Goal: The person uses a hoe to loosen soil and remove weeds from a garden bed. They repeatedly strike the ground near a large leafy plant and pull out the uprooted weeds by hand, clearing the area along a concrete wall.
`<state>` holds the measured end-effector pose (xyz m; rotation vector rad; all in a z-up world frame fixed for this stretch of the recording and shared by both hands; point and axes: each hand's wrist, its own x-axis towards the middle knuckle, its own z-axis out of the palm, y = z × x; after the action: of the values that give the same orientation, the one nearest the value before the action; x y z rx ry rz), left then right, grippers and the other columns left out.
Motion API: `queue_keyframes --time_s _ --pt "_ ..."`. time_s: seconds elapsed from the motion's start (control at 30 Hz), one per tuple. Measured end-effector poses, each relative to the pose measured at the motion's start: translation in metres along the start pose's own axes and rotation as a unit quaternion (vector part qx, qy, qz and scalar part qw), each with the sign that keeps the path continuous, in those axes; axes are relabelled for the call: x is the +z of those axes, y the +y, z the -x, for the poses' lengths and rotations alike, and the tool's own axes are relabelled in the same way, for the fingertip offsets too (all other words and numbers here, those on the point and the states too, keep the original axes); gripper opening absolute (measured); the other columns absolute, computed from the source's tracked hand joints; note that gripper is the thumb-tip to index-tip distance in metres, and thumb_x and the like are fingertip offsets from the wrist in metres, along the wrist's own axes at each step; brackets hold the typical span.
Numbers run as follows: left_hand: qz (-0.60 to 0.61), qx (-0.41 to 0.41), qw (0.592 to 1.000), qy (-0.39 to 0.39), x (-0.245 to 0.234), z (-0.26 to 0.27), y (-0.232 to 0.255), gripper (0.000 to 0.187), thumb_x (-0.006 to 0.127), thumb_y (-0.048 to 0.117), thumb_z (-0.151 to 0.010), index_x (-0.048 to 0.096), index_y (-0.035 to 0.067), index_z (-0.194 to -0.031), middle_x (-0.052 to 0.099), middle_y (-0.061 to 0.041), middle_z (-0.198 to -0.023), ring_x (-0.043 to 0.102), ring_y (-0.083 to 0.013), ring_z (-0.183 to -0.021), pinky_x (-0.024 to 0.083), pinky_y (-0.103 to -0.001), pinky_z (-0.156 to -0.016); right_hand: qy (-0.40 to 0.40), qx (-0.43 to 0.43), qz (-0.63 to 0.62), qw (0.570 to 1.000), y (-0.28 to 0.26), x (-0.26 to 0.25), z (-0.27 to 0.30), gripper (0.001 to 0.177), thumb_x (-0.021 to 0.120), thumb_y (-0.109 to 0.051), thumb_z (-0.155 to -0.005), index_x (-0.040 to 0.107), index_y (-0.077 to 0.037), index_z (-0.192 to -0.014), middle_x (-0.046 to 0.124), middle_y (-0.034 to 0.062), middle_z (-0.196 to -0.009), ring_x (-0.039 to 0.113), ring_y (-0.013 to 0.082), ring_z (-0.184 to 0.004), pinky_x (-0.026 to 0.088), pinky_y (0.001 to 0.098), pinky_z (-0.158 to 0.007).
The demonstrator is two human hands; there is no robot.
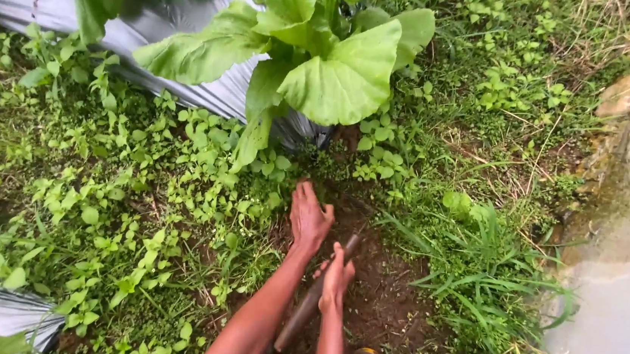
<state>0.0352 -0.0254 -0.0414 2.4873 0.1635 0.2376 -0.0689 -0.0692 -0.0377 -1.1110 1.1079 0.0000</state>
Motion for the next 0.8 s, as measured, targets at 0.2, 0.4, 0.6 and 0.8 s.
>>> queue_keyframes --time_s 0.2,0.4,0.6,0.8 --pt "0.005 -0.135 0.982 -0.132 -0.01 -0.002 0.006 0.077 0.062 0.038 -0.095 0.039 -0.009 -0.152 0.053 -0.036 -0.145 0.052 -0.0489 -0.137 0.05 -0.057 -0.107 0.05 -0.053 -0.085 0.994 -0.028 0.0 -0.012 0.032 0.063 -0.039 -0.094 0.053 -0.011 -0.081 0.053 0.0077 -0.053 0.055 0.0187 -0.038 0.047 0.0315 -0.04" --pt "0.051 -0.205 0.974 -0.087 0.028 0.005 -0.024 0.04 0.06 0.028 -0.099 0.063 0.002 -0.13 0.073 -0.026 -0.107 0.073 -0.0472 -0.101 0.062 -0.057 -0.08 0.008 -0.006 -0.033 0.999 0.002 0.007 -0.013 0.034 0.065 -0.042 -0.091 0.055 -0.01 -0.083 0.055 0.0064 -0.055 0.056 0.0176 -0.04 0.048 0.0312 -0.039" --pt "0.119 -0.229 0.958 -0.127 -0.026 0.006 0.001 0.041 0.056 0.018 -0.102 0.065 -0.002 -0.136 0.074 -0.031 -0.106 0.074 -0.0436 -0.101 0.062 -0.053 -0.081 0.023 -0.052 -0.054 0.997 -0.011 0.001 -0.003 0.036 0.064 -0.042 -0.093 0.053 -0.011 -0.077 0.054 0.0085 -0.05 0.056 0.0193 -0.037 0.046 0.0321 -0.038" --pt "0.145 -0.262 0.948 -0.111 -0.002 0.004 -0.03 0.039 0.063 0.026 -0.097 0.073 -0.005 -0.12 0.073 -0.033 -0.106 0.071 -0.0466 -0.107 0.058 -0.056 -0.088 0.01 -0.063 -0.062 0.996 -0.003 0.014 -0.013 0.033 0.06 -0.042 -0.091 0.058 -0.013 -0.076 0.053 0.0077 -0.047 0.053 0.0185 -0.039 0.045 0.0319 -0.042"
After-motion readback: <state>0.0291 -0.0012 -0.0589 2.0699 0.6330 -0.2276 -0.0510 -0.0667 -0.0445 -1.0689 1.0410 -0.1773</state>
